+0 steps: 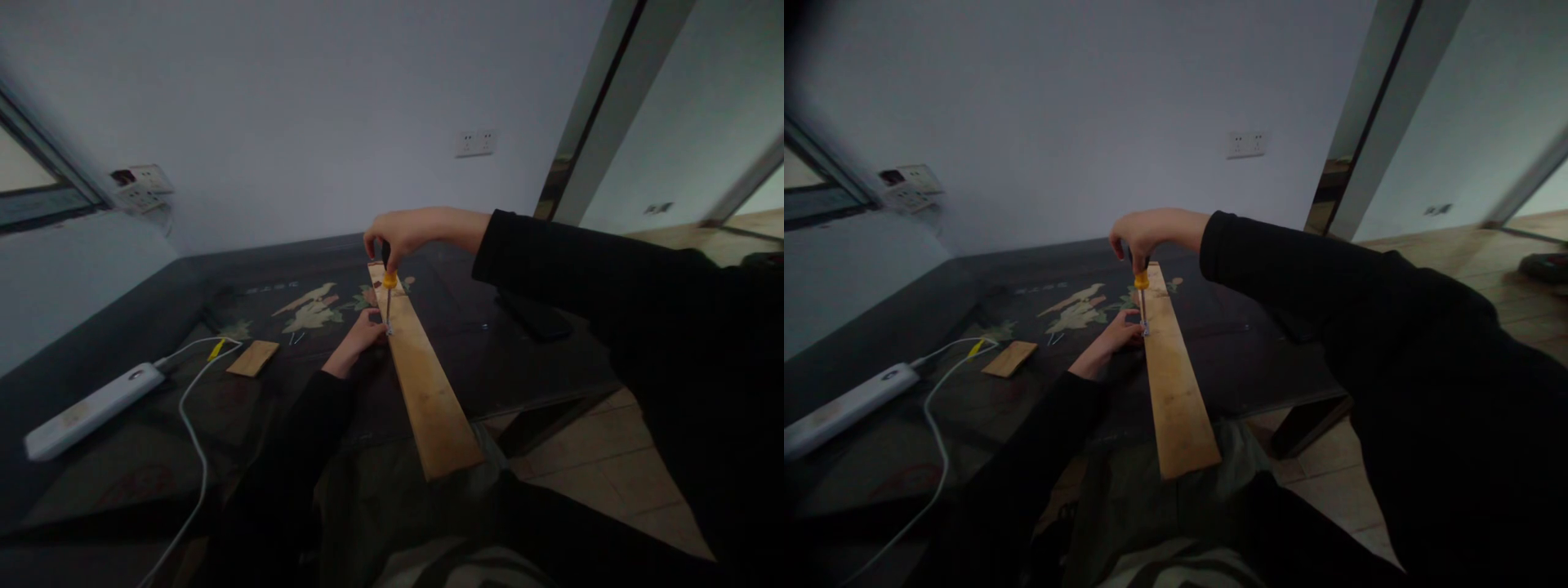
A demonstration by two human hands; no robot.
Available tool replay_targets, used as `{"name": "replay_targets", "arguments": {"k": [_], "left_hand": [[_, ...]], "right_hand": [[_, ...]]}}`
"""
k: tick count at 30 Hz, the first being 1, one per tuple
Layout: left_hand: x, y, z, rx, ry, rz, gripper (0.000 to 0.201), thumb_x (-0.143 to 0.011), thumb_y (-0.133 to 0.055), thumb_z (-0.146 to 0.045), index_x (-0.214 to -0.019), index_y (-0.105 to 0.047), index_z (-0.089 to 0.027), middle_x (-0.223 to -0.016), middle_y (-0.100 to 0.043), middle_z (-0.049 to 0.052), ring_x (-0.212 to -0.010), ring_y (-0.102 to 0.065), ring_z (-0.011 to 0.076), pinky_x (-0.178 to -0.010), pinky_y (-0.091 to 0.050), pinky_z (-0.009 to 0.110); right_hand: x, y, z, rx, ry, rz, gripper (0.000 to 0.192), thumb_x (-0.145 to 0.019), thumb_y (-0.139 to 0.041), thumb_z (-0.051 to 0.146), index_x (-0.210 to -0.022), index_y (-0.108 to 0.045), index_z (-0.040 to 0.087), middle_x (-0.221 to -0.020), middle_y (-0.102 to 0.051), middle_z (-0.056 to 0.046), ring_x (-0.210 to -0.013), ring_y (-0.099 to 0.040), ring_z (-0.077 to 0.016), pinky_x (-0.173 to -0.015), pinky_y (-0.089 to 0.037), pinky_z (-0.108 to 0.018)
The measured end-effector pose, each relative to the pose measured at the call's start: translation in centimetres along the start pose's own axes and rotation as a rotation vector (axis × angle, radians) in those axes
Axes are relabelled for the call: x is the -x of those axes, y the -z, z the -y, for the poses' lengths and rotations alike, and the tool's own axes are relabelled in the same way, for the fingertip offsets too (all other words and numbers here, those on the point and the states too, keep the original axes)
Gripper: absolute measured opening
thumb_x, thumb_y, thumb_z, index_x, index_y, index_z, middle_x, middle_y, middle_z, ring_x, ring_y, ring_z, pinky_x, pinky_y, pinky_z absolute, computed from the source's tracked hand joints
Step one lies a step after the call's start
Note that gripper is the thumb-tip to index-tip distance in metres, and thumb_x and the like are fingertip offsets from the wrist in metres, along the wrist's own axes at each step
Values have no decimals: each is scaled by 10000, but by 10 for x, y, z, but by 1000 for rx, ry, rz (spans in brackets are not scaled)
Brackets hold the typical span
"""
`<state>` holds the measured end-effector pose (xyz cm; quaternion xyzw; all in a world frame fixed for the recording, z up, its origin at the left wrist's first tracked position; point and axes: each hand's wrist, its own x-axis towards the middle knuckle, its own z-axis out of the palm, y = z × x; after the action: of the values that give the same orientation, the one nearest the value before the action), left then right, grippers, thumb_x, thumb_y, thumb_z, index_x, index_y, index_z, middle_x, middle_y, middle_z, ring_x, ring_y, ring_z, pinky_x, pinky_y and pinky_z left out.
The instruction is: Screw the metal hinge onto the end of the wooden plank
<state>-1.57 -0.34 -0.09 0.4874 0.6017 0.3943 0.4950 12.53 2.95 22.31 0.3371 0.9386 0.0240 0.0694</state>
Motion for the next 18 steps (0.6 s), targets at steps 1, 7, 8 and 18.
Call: {"name": "replay_targets", "arguments": {"k": [1,7,8,18], "left_hand": [[0,0,0,5,0,-4,537,-840,-641,-31,-1333,-438,-99,-701,-648,-6,-526,-607,101,-565,-504,218],[7,-1,-7,-3,-8,-4,500,-842,-654,-60,-1300,-460,-114,-682,-641,-15,-533,-614,107,-570,-507,218],[8,-1,-8,-12,-5,-1,496,-849,-643,-60,-1304,-452,-114,-674,-636,-20,-533,-613,105,-572,-509,218],[3,-1,-6,-25,27,-6,511,-867,-629,-53,-1332,-428,-118,-685,-631,-24,-535,-613,101,-606,-527,228]], "right_hand": [[-1,-1,-1,-2,-17,-2,560,-831,-726,461,-1269,-662,116,-1082,-707,-113,-943,-627,-206,-780,-423,-307],[-5,-13,-2,83,-182,-119,547,-861,-665,552,-1111,-730,70,-967,-717,-180,-955,-650,-264,-776,-433,-335],[-5,-13,-1,113,-199,-130,547,-858,-669,556,-1104,-734,71,-966,-716,-182,-964,-650,-276,-783,-437,-343],[-3,0,-3,54,-8,-28,572,-814,-752,438,-1284,-656,128,-1150,-679,-129,-1034,-605,-245,-814,-431,-330]]}}
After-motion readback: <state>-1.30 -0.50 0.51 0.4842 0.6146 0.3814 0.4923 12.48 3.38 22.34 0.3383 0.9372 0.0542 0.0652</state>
